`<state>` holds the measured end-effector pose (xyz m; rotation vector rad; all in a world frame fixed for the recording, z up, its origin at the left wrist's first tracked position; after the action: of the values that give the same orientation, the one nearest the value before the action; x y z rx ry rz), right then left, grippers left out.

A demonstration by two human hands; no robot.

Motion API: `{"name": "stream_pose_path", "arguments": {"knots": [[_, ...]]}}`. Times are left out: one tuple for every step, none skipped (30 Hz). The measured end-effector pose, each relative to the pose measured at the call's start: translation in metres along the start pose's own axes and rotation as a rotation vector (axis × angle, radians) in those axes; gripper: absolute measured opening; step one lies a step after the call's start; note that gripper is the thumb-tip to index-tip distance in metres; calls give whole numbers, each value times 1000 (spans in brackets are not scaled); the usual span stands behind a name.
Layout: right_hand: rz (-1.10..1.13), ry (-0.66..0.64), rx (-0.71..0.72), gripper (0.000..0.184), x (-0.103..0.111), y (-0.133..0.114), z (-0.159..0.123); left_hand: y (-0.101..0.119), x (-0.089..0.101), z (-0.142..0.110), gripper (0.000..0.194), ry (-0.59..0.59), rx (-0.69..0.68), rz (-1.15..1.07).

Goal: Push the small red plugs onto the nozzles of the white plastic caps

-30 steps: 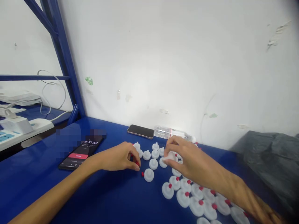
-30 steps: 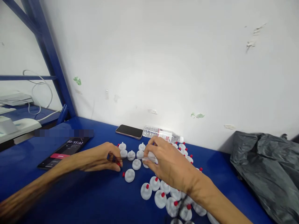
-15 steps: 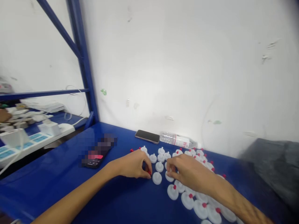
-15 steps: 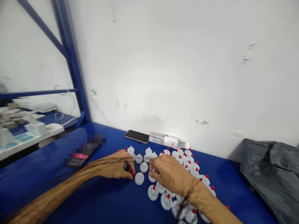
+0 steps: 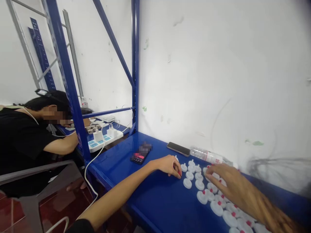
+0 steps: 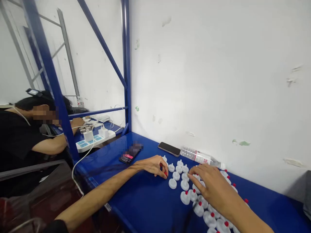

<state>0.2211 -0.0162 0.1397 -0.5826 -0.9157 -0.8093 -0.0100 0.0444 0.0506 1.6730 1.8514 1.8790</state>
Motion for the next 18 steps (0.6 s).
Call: {"name": "stream_pose_path", "arguments": {"knots": [[3,16,5,19,4,-3,-5,0,1,-2,31,18,7,-1],[6,23,8,20,7,-5,-10,-1,3,-3,30,35,11,2],[7,26,10,21,8,-6,-14,-2,5,-4,30,48,12,4],[3,36,6,22,9,-7,-17,-3,7,-5,30,62,13,8],[-3,44,1,23,8,-7,-19,-4,9,-5,31,74,7,9],[-10,48,-4,25,7,-7,-20,-5,11,-6,31,84,3,11],[-18,49,-11,26,5,-6,-21,-6,13,-6,31,90,-3,11],[-26,48,-18,26,4,-5,-22,-7,14,-6,35,93,-13,9],[-35,47,-27,27,2,-4,-22,-7,16,-6,35,105,-26,4],[-46,47,-39,29,1,-2,-23,-7,17,-7,35,108,-39,-1],[-56,46,-50,30,1,-1,-24,-7,18,-7,37,115,-55,-7],[-67,44,-60,31,0,0,-25,-6,19,-8,37,124,-69,-9],[-77,43,-70,31,0,1,-26,-5,20,-8,39,131,-84,-11],[-88,40,-79,32,-1,3,-28,-4,21,-8,39,141,-99,-10],[-98,38,-85,32,-1,4,-29,-3,23,-8,39,155,-114,-6],[-106,35,-90,33,-1,5,-30,-2,25,-8,39,176,-129,-1],[-114,31,-96,33,-2,6,-31,-2,27,-8,39,201,-144,4],[-120,27,-102,33,-2,7,-32,-1,29,-8,39,231,-156,8]]}}
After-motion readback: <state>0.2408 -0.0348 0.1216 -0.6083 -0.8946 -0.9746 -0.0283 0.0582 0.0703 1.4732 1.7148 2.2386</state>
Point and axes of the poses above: each hand's wrist, its own z-axis towards the middle knuckle, its own x-axis out of the back of the hand, y = z × x, the point moved 6 cm from there along z, towards the middle knuckle, and after that the axes turned 8 degrees about -z, right-handed, at the moved point
